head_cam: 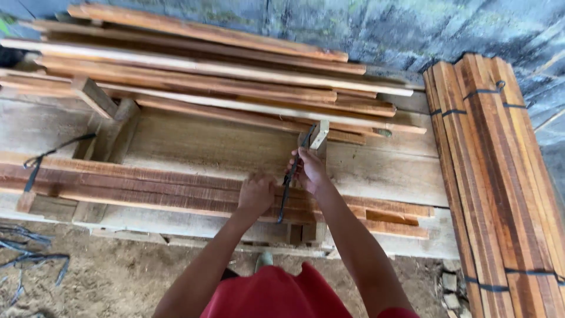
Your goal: Tying bundles of wooden slats together using rubber straps on a workbench.
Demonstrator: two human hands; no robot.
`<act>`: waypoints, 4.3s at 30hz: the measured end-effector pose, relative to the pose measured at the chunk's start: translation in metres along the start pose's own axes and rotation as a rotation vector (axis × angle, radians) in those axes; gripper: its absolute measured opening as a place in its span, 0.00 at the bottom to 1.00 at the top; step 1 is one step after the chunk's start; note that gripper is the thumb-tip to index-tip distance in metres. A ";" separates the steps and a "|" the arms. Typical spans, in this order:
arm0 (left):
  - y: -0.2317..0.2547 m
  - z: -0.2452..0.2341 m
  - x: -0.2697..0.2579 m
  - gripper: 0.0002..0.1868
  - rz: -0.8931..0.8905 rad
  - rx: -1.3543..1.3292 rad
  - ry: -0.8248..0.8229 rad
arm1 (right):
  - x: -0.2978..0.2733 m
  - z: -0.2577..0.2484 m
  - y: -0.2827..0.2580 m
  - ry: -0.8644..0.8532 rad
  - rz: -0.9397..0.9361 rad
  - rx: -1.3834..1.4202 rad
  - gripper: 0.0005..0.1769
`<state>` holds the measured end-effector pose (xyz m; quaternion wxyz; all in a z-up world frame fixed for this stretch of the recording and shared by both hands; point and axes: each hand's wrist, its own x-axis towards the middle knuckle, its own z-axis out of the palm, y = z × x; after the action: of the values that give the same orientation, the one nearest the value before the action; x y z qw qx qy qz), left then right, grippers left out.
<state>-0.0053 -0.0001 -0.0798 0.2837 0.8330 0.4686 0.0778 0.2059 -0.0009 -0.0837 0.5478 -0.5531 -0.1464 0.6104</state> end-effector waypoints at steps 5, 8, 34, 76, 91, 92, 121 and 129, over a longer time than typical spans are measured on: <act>0.000 0.000 0.008 0.16 0.198 0.103 -0.050 | 0.006 -0.012 0.005 -0.057 -0.026 -0.014 0.18; 0.008 -0.002 0.012 0.20 0.226 0.085 -0.130 | 0.007 -0.019 0.003 -0.081 -0.042 -0.010 0.19; 0.005 -0.035 -0.053 0.21 0.404 -0.299 -0.285 | 0.114 0.009 0.077 0.416 -0.171 -1.011 0.19; 0.012 0.046 -0.006 0.26 0.039 -1.244 0.154 | 0.127 0.001 0.121 0.473 -0.115 -0.401 0.20; 0.007 0.038 -0.003 0.29 0.174 -1.233 0.121 | 0.209 -0.032 0.180 0.185 0.109 -0.945 0.22; 0.008 0.038 -0.004 0.29 0.171 -1.239 0.120 | 0.225 -0.042 0.196 0.238 0.131 -0.987 0.21; 0.034 0.026 -0.026 0.25 -0.004 -0.778 0.034 | 0.155 -0.007 0.169 -0.239 -0.272 -2.113 0.22; 0.004 0.068 -0.012 0.30 -0.010 -0.958 0.209 | 0.116 0.029 0.104 0.340 0.016 -1.148 0.31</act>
<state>0.0180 -0.0389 -0.1319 0.5867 0.5943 0.4103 0.3664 0.1534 0.0710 -0.2146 0.1726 -0.8516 -0.3589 0.3408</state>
